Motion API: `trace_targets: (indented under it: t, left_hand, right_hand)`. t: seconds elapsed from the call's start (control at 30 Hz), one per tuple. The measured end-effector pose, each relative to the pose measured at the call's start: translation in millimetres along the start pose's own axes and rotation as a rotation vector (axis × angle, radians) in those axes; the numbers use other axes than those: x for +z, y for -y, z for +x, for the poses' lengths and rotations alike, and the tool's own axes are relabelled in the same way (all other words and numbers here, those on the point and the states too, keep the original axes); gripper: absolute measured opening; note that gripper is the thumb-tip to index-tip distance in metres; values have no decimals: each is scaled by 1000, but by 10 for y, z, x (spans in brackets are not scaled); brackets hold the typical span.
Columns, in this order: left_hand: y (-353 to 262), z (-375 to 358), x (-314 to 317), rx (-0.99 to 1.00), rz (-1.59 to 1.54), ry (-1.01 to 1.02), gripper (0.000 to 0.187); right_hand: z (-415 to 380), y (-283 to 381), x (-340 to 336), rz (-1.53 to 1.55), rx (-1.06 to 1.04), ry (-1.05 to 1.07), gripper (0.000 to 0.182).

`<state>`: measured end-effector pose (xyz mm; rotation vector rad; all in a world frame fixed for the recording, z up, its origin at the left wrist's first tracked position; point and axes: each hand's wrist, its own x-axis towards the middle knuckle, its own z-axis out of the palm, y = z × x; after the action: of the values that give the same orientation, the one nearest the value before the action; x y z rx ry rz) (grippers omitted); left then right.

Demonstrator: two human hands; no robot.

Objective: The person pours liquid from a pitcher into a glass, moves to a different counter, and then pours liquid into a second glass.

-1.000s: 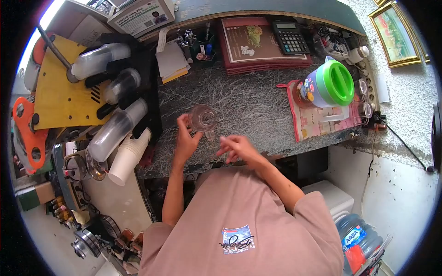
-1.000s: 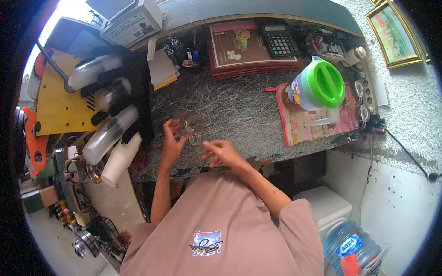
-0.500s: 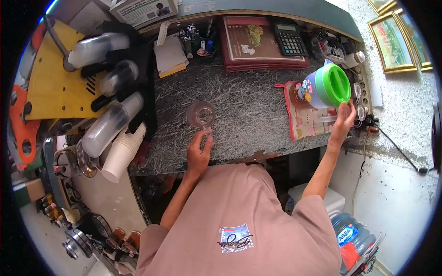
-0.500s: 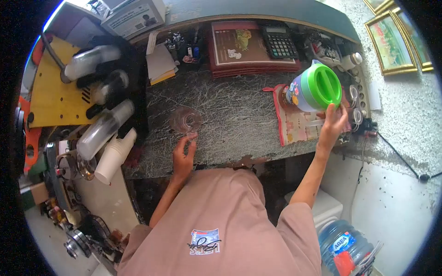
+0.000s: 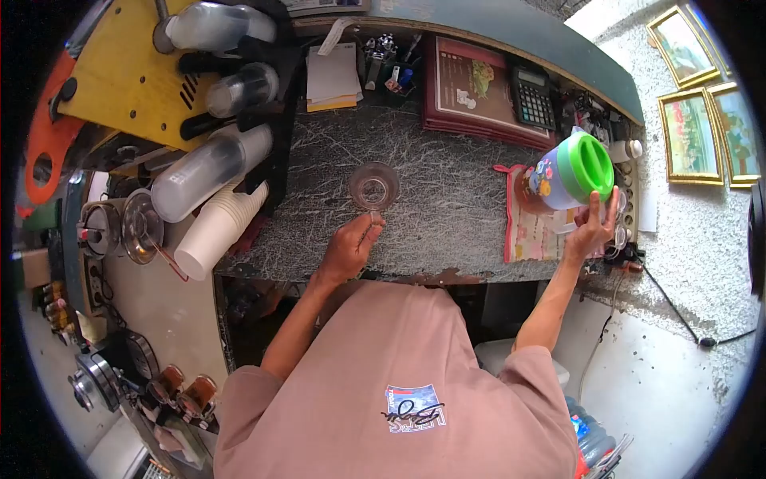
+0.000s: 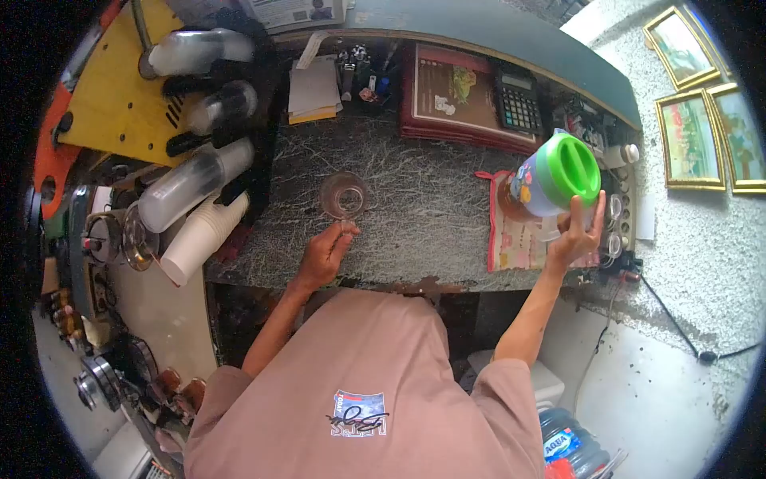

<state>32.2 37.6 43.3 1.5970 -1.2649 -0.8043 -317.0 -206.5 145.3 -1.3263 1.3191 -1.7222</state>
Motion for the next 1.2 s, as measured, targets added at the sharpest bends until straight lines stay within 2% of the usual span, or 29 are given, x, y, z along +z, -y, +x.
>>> trace_targets:
  t: [0.17,0.23,0.27,0.33,0.37,0.43,0.47,0.57,0.63,0.87,1.2]
  left_hand:
    - [97,-14,-60,14,-50,-33,23]
    - [74,6,-72,3,-84,-3,24]
    - [58,3,-41,0,-85,-10,24]
    - [30,44,16,26,-311,-44,25]
    - [97,71,9,28,-299,-52,25]
    - [184,38,108,-99,-440,21,27]
    - [205,54,205,29,-478,-83,27]
    - [275,23,216,-62,-474,-14,29]
    - [279,37,203,-36,-440,-23,29]
    - [297,40,211,4,-363,-29,29]
    - [329,52,193,17,-379,-9,32]
  right_hand:
    - [-9,207,58,-79,-32,172,56]
    - [-1,320,69,31,12,243,61]
    - [-2,352,83,24,30,318,62]
    - [-61,505,181,-14,50,431,65]
    - [-88,575,242,-47,48,512,66]
    - [-149,714,322,-162,57,659,66]
    - [-186,752,399,-192,50,703,67]
    - [-326,960,663,-247,73,880,71]
    - [-376,1060,784,-294,91,972,71]
    - [-489,1302,1148,-322,-61,1215,65]
    - [-473,1443,1385,-340,-64,1361,63]
